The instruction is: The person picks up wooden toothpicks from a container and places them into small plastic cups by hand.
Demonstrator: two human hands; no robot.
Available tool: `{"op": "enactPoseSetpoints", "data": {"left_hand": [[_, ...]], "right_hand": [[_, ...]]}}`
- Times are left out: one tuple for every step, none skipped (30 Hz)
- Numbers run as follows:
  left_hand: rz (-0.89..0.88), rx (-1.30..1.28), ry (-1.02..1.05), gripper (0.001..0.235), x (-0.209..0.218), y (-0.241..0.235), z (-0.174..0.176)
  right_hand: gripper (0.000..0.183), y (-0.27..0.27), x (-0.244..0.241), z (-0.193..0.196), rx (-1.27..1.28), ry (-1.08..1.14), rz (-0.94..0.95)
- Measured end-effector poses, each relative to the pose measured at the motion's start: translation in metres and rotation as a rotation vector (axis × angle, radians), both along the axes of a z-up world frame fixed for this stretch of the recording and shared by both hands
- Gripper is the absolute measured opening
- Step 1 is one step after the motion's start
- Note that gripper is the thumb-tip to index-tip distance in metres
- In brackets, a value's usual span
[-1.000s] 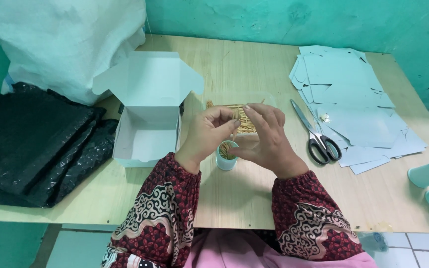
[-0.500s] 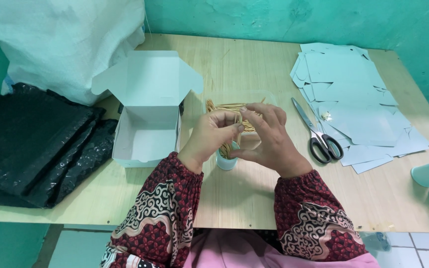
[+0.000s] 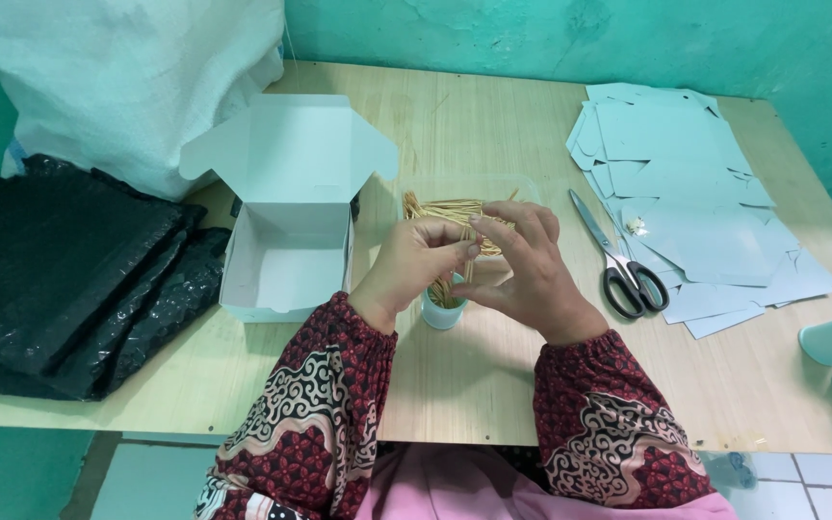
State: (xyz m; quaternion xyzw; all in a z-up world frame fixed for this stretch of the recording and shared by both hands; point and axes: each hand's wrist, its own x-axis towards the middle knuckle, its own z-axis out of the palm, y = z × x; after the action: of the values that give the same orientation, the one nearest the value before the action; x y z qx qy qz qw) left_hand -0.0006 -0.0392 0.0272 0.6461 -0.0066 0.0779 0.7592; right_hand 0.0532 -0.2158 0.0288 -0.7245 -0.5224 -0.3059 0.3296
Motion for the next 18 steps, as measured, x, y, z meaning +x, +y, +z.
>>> {"op": "enactPoseSetpoints", "data": {"left_hand": [[0.000,0.000,0.000,0.013,0.003,0.001,-0.005],[0.002,0.002,-0.018,0.013,0.006,0.003,-0.011],[0.003,0.005,-0.035,0.012,0.009,0.004,-0.016],[0.002,0.005,-0.034,0.012,0.008,0.003,-0.013],[0.008,0.013,-0.046,0.010,0.007,0.002,-0.009],[0.014,0.021,-0.059,0.008,0.006,0.001,-0.005],[0.013,0.021,-0.059,0.008,0.003,0.000,-0.001],[0.018,0.060,-0.083,0.006,0.000,-0.001,0.003],[0.022,0.099,-0.107,0.005,-0.003,-0.002,0.007],[0.022,0.098,-0.106,0.005,-0.002,-0.002,0.004],[0.037,0.167,-0.132,0.004,-0.002,-0.003,0.001],[0.053,0.237,-0.157,0.007,-0.001,-0.004,-0.003],[0.051,0.237,-0.155,0.007,-0.001,-0.004,-0.005],[0.062,0.250,-0.169,0.007,0.000,-0.004,-0.008],[0.074,0.262,-0.183,0.008,0.001,-0.004,-0.011],[0.073,0.261,-0.180,0.008,0.001,-0.003,-0.012],[0.079,0.318,-0.220,0.006,0.002,-0.002,-0.012],[0.085,0.374,-0.260,0.005,0.003,-0.001,-0.012]], "right_hand": [[0.093,0.000,0.000,0.001,0.000,0.000,0.000],[0.101,0.000,-0.001,0.002,0.014,0.025,0.029],[0.109,-0.001,-0.001,0.003,0.029,0.052,0.056],[0.109,-0.002,0.000,0.002,0.029,0.053,0.055],[0.095,-0.004,0.002,0.001,0.063,0.111,0.080],[0.082,-0.005,0.003,0.000,0.096,0.170,0.104],[0.082,-0.006,0.003,0.002,0.096,0.170,0.104],[0.060,-0.006,0.002,0.003,0.114,0.193,0.105],[0.039,-0.006,0.002,0.004,0.130,0.217,0.105],[0.039,-0.006,0.002,0.004,0.130,0.217,0.105],[0.033,-0.007,0.001,0.004,0.132,0.224,0.100],[0.027,-0.007,0.001,0.003,0.134,0.230,0.096],[0.027,-0.006,0.000,0.004,0.134,0.232,0.094],[0.023,-0.005,0.000,0.004,0.134,0.218,0.082],[0.021,-0.004,-0.001,0.005,0.134,0.205,0.071],[0.021,-0.004,-0.002,0.006,0.133,0.208,0.070],[0.019,-0.003,-0.002,0.007,0.153,0.211,0.089],[0.019,-0.003,-0.002,0.008,0.174,0.215,0.107]]}}
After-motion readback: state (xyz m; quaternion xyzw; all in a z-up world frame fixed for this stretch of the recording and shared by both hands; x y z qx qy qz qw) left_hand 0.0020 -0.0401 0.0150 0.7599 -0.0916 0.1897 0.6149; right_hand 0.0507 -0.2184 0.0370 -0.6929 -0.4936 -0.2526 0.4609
